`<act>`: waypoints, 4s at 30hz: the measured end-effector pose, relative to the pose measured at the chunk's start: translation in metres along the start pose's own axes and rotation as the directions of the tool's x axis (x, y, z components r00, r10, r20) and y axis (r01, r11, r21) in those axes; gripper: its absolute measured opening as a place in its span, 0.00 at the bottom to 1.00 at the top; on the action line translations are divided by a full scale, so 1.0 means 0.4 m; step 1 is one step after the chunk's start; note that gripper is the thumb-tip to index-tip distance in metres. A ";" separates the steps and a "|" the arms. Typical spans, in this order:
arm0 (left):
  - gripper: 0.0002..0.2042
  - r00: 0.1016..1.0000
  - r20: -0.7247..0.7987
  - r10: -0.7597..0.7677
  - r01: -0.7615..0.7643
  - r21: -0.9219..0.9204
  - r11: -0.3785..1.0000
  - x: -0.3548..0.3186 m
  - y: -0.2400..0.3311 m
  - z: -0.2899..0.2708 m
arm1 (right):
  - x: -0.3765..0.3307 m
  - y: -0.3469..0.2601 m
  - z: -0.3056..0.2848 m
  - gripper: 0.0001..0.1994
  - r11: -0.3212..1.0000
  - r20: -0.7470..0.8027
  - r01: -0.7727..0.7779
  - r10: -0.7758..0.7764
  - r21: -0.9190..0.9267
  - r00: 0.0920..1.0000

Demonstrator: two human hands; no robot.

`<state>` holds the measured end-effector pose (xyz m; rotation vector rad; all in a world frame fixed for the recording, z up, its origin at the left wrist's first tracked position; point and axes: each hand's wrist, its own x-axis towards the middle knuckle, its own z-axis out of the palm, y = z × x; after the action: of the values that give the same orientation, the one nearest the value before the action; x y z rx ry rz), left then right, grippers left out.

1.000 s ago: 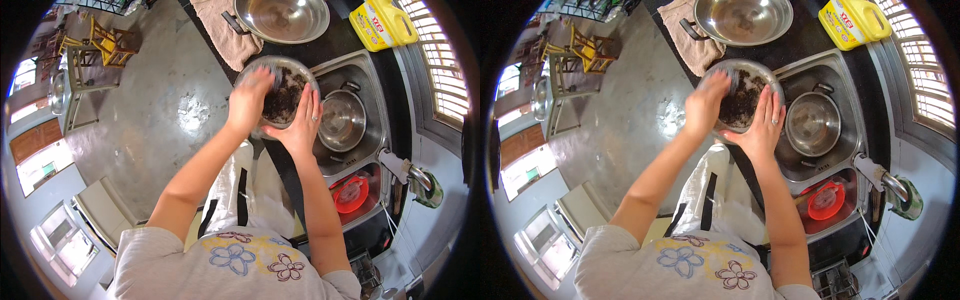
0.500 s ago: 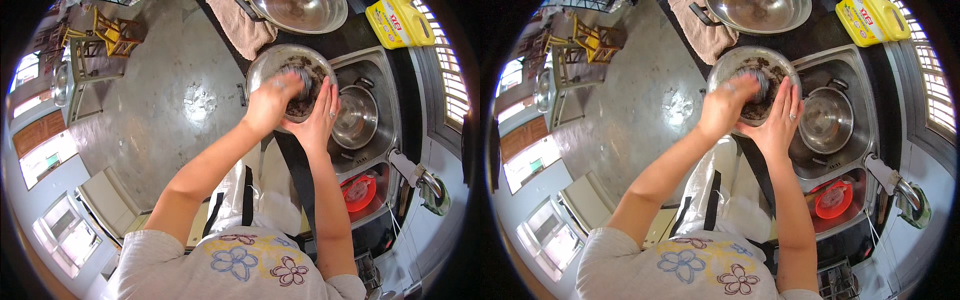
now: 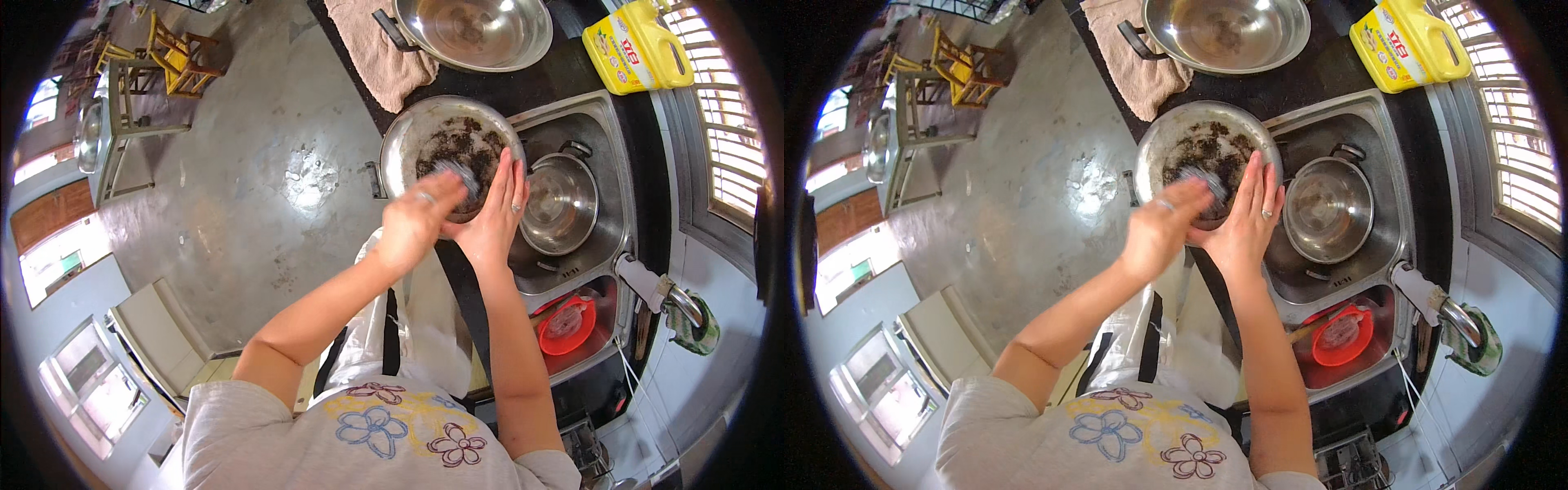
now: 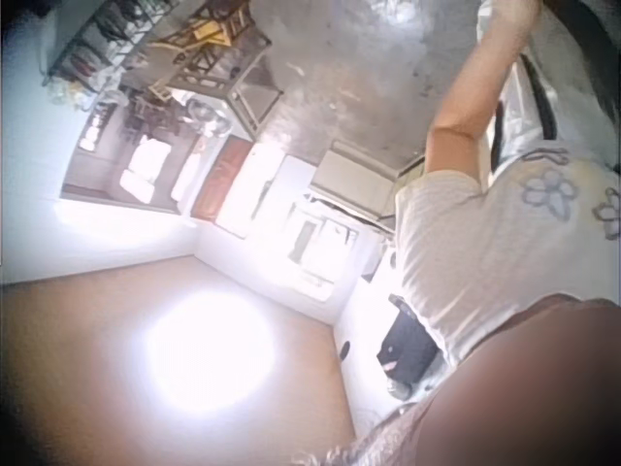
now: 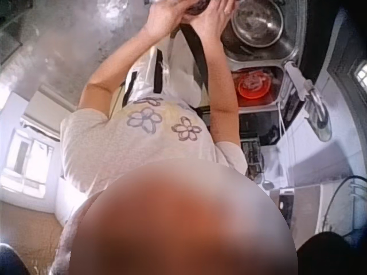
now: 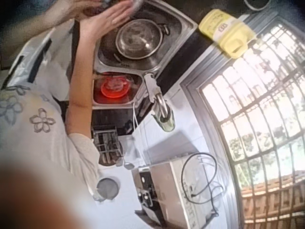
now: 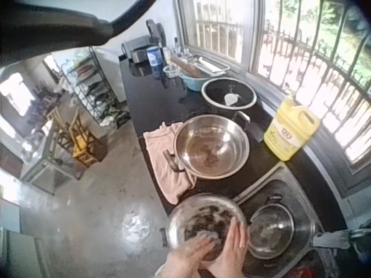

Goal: The person scrubs a metal pot with a steel wool pad under running water in a kitchen sink. They rotate the pot to clean the interior and exterior surfaces thoroughly, rinsing the pad and pot periodically.

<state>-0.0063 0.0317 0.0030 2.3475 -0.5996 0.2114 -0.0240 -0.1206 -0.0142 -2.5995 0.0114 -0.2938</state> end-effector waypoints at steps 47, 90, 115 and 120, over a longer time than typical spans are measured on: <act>0.22 0.924 -0.210 -0.319 0.279 -0.199 0.939 0.053 -0.003 0.018 | 0.021 -0.002 -0.053 0.57 0.949 0.238 0.308 -0.317 0.072 0.918; 0.24 0.371 0.088 -0.924 0.792 -0.550 0.266 -0.115 -0.061 0.043 | 0.135 -0.004 -0.002 0.15 0.972 0.068 -0.082 0.069 0.221 0.995; 0.22 0.393 0.171 -0.903 0.898 -0.285 0.336 -0.140 -0.217 0.062 | -0.047 -0.094 0.005 0.19 0.947 0.170 0.317 -0.321 0.051 0.932; 0.49 0.915 -0.130 -0.382 0.371 -0.100 0.923 -0.158 -0.069 -0.030 | 0.005 -0.042 0.028 0.13 0.922 0.083 0.310 -0.336 0.231 0.938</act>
<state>-0.0485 0.0806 -0.0237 2.2980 -0.0738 0.1791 -0.0206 -0.1005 -0.0149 -2.3896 -0.4727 -0.2372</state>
